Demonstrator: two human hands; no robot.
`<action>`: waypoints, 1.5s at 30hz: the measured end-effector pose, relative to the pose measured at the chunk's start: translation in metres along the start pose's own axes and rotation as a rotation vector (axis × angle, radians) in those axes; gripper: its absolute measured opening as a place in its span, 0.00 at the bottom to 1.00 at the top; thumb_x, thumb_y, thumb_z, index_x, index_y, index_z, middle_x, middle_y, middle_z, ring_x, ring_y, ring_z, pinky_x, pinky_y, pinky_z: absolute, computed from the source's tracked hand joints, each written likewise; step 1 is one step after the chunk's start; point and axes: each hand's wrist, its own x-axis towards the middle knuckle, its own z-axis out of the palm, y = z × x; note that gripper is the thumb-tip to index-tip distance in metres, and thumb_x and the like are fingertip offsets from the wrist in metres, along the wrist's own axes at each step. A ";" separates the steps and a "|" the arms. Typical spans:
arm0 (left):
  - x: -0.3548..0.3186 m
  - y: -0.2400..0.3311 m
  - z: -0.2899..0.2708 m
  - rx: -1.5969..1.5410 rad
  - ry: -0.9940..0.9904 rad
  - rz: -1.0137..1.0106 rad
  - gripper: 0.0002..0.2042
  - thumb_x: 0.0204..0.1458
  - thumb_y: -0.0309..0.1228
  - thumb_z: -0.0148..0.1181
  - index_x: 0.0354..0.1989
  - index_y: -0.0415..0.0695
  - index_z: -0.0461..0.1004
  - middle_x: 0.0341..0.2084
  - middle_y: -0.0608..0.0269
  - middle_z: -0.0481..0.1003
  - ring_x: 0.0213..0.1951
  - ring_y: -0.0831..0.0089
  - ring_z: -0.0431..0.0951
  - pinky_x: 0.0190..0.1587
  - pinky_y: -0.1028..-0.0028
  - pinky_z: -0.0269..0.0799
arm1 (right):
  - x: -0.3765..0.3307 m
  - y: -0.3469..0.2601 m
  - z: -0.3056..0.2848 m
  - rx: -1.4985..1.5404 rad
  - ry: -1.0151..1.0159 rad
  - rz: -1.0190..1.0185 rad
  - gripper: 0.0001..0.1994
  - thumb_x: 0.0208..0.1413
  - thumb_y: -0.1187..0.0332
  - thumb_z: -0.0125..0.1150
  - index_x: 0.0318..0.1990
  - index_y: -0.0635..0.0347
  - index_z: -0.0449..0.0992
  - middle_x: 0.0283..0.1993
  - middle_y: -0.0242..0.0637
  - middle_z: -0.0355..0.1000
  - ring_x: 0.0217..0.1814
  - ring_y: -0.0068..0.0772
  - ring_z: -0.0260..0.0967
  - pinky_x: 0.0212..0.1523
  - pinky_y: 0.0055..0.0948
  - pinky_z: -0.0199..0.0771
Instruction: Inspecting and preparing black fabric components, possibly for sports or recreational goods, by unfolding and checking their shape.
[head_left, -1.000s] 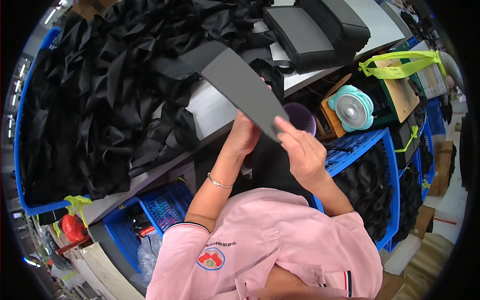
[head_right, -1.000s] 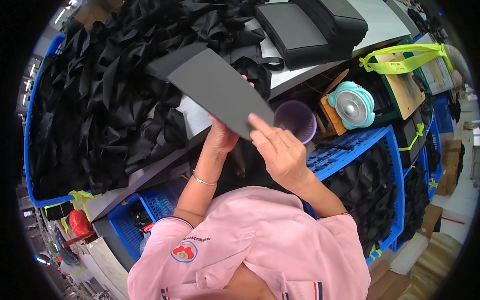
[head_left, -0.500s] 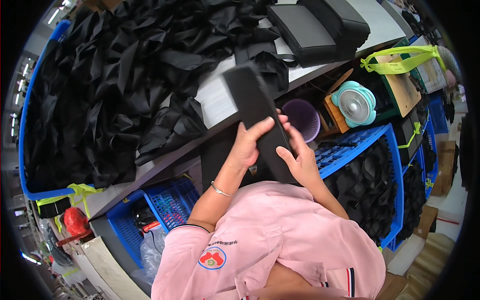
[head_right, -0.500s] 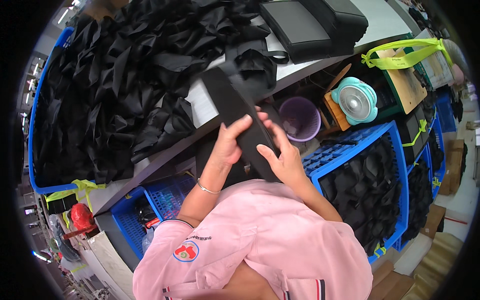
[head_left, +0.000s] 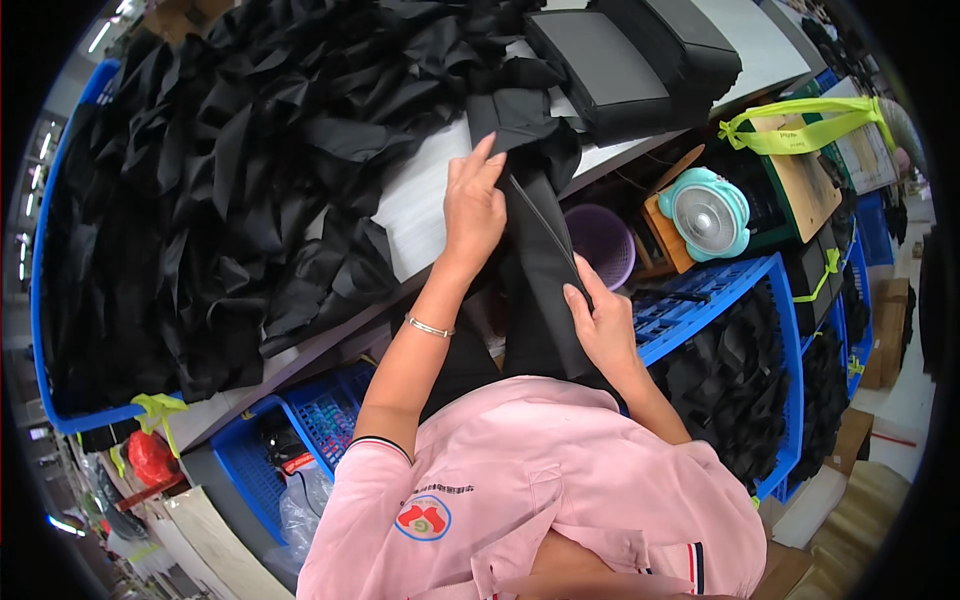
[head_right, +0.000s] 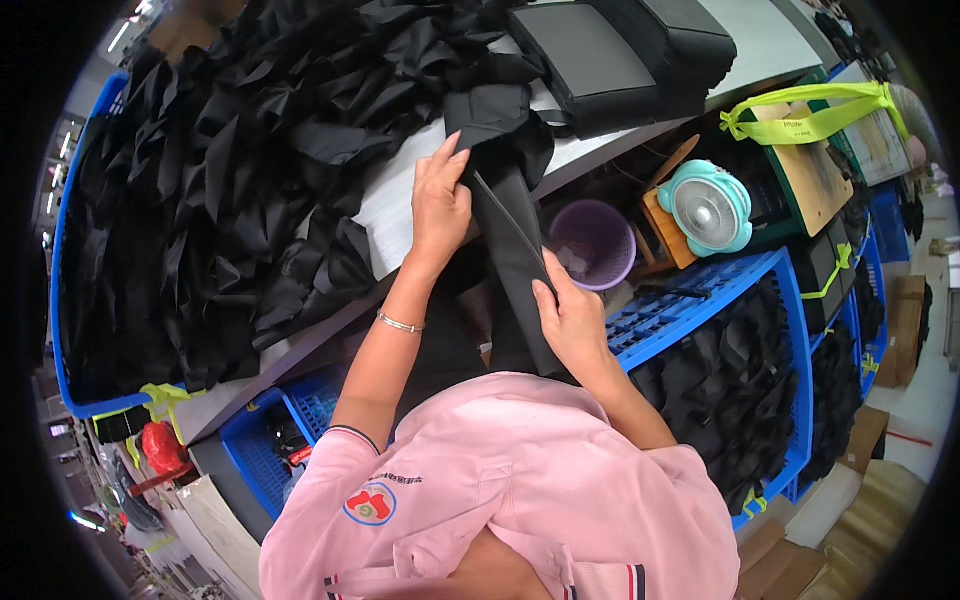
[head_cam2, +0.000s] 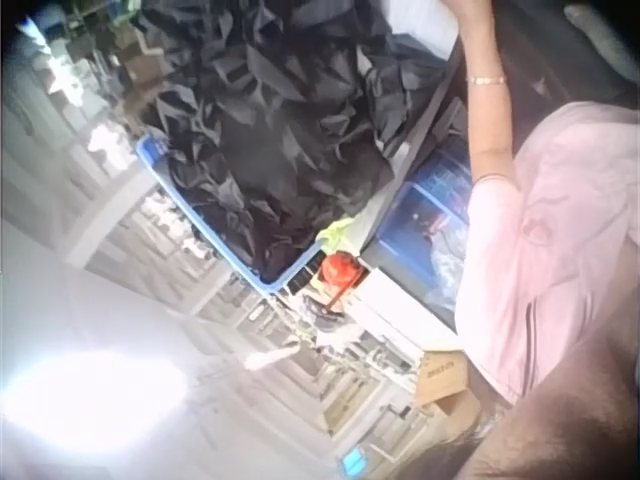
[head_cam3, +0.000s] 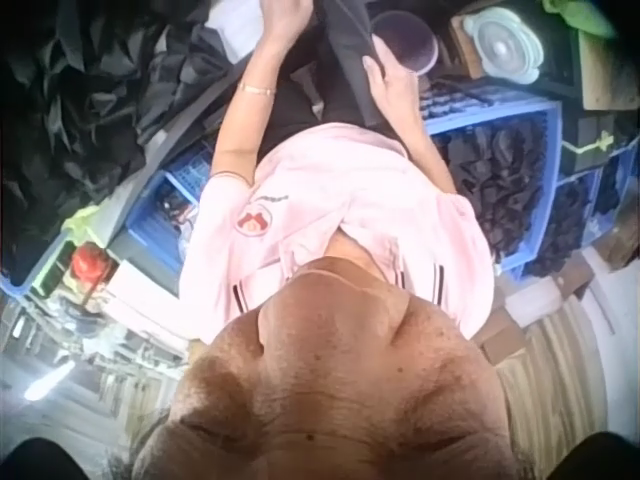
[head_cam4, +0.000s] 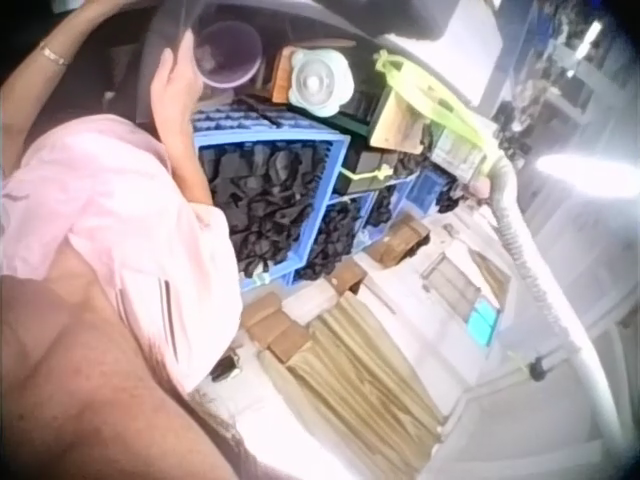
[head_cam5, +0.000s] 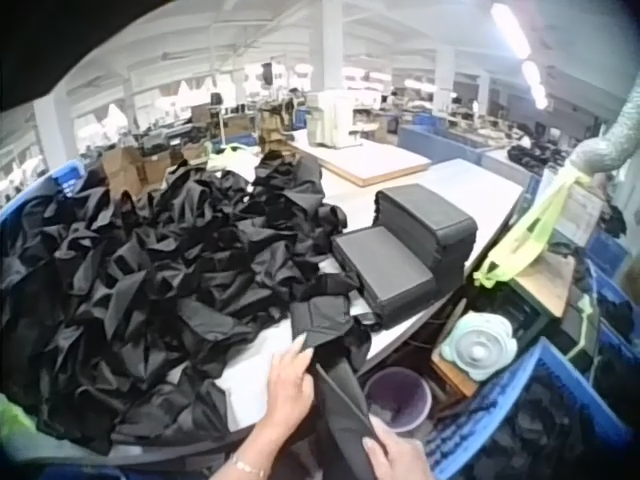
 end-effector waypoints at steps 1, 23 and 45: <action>0.001 0.008 0.001 -0.044 -0.003 0.054 0.22 0.43 0.11 0.51 0.49 0.33 0.78 0.60 0.55 0.74 0.46 0.55 0.73 0.53 0.66 0.71 | 0.006 -0.002 0.001 -0.007 0.024 -0.034 0.20 0.61 0.72 0.60 0.62 0.62 0.72 0.30 0.58 0.74 0.30 0.57 0.77 0.31 0.40 0.75; -0.073 0.089 -0.023 -0.183 0.062 -0.086 0.45 0.38 0.21 0.68 0.71 0.42 0.58 0.71 0.50 0.54 0.63 0.55 0.62 0.57 0.63 0.67 | 0.072 -0.009 0.019 1.353 0.097 0.385 0.20 0.64 0.64 0.61 0.59 0.62 0.70 0.55 0.40 0.74 0.54 0.35 0.74 0.53 0.37 0.79; -0.081 0.101 -0.030 -0.411 0.205 -0.081 0.38 0.40 0.06 0.54 0.66 0.44 0.70 0.54 0.58 0.69 0.43 0.73 0.71 0.36 0.79 0.70 | 0.060 -0.006 0.045 1.657 -0.044 0.293 0.17 0.66 0.58 0.55 0.53 0.60 0.73 0.50 0.39 0.75 0.49 0.36 0.76 0.49 0.36 0.81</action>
